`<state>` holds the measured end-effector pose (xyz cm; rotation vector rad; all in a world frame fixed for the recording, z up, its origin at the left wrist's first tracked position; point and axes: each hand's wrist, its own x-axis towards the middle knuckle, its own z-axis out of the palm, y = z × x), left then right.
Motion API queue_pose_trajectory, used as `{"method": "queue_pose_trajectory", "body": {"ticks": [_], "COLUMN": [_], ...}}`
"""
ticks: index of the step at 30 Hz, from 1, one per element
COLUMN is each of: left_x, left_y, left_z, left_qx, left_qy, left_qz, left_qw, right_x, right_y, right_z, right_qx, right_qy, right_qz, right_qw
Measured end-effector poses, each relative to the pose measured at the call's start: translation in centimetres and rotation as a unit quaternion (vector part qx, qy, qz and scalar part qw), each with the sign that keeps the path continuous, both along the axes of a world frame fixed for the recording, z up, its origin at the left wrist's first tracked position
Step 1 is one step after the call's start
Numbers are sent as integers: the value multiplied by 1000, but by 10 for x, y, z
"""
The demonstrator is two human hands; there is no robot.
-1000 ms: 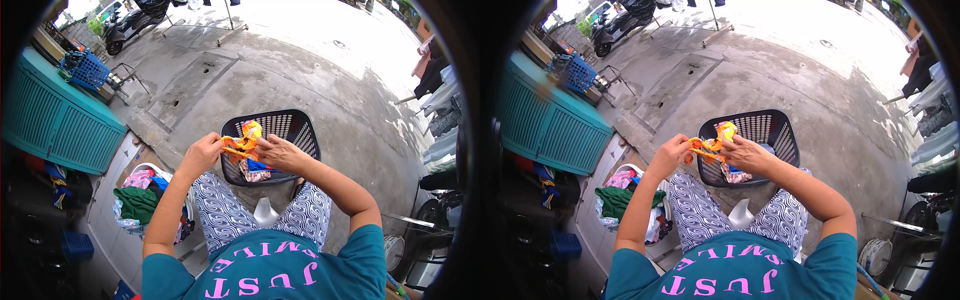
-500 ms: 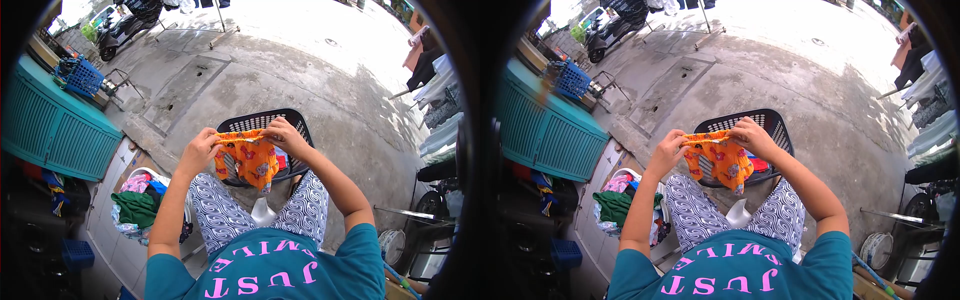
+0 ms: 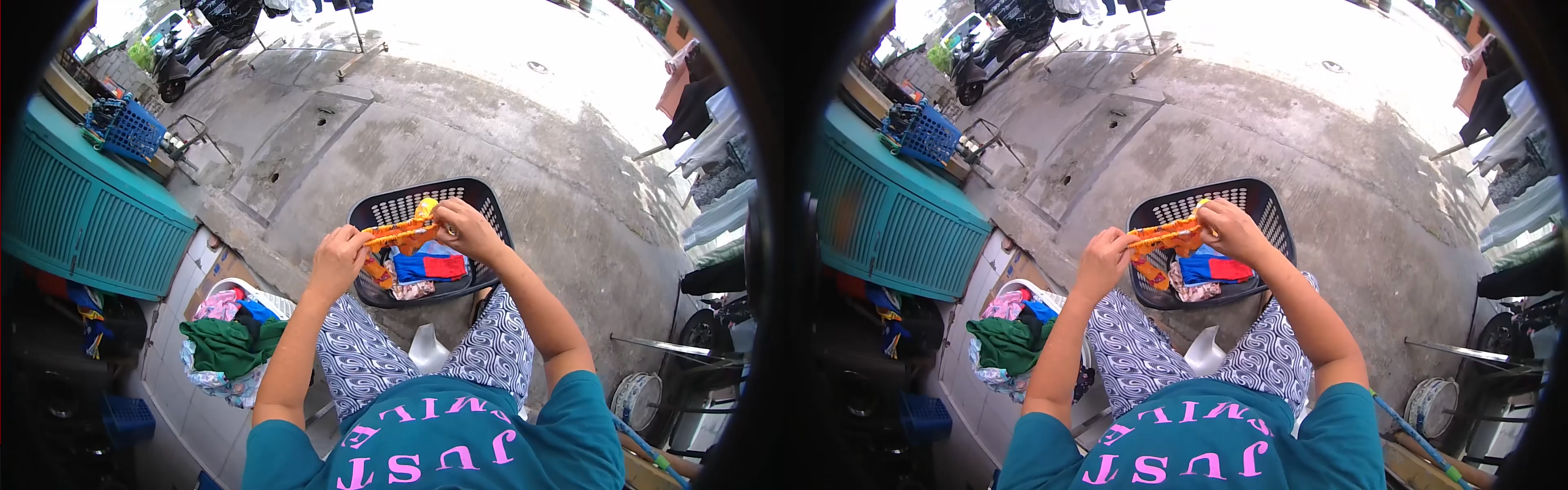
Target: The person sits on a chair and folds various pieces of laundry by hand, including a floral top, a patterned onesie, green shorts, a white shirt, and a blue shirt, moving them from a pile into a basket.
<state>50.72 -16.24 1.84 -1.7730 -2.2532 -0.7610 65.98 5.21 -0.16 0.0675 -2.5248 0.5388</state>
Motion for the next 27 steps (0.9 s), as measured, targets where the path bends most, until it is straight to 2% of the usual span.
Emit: {"method": "queue_pose_trajectory", "body": {"ticks": [2, 4, 5, 6, 7, 8, 10, 12, 14, 16, 18, 19, 20, 22, 23, 24, 25, 26, 27], "left_x": [-4, -7, -9, -12, -14, -15, -7, 7, 26, 49, 60, 59, 56, 53, 50, 47, 45, 43, 43], "left_y": [-1, -2, -2, 0, 1, 3, 12, 19, 25, 31, 35, 37, 39, 41, 41, 43, 45, 47, 47], "left_z": [-5, -14, -20, -24, -27, -31, -34, -38, -36, -21, -13, -20, -26, -17, -13, -10, -10, -8, -6], "left_qx": [0, 59, 57, 34, 10, 10, 91, 107, 123, 139, 126, 121, 116, 130, 131, 131, 154, 152, 160], "left_qy": [-27, -142, -145, -355, -548, -549, -640, -648, -656, -631, -635, -526, -407, -400, -464, -526, -568, -571, -578], "left_qz": [9, -9, -10, 7, 23, 24, 63, 82, 103, 81, 47, 47, 45, 65, 43, 20, -27, -28, -63], "left_qw": [1000, 988, 988, 934, 836, 836, 761, 750, 738, 759, 761, 840, 905, 905, 875, 840, 808, 807, 798], "right_x": [2, 1, 0, 0, -1, -6, -15, -16, -12, -14, -10, -14, -10, -8, 0, 3, 2, 0, -3], "right_y": [-1, 1, 3, 2, -2, -3, -6, -17, -38, -54, -64, -64, -64, -61, -54, -50, -47, -42, -33], "right_z": [-4, -10, -13, -12, -6, -10, -17, -21, 0, 3, 23, 20, 27, 36, 44, 54, 59, 62, 55], "right_qx": [-203, -228, -320, -409, -476, -476, -609, -636, -621, -600, -640, -603, -680, -502, -254, -85, -43, -2, -58], "right_qy": [-26, -13, -68, -121, -117, -117, -108, -83, -104, -90, -106, -65, -53, -22, -46, 3, 30, 55, -17], "right_qz": [-2, 8, 2, -5, -16, -16, -41, -44, -80, -66, -54, -71, -28, -13, -52, -70, -57, -44, -5], "right_qw": [979, 974, 945, 905, 871, 871, 785, 766, 773, 793, 759, 792, 731, 864, 965, 994, 997, 997, 998]}}
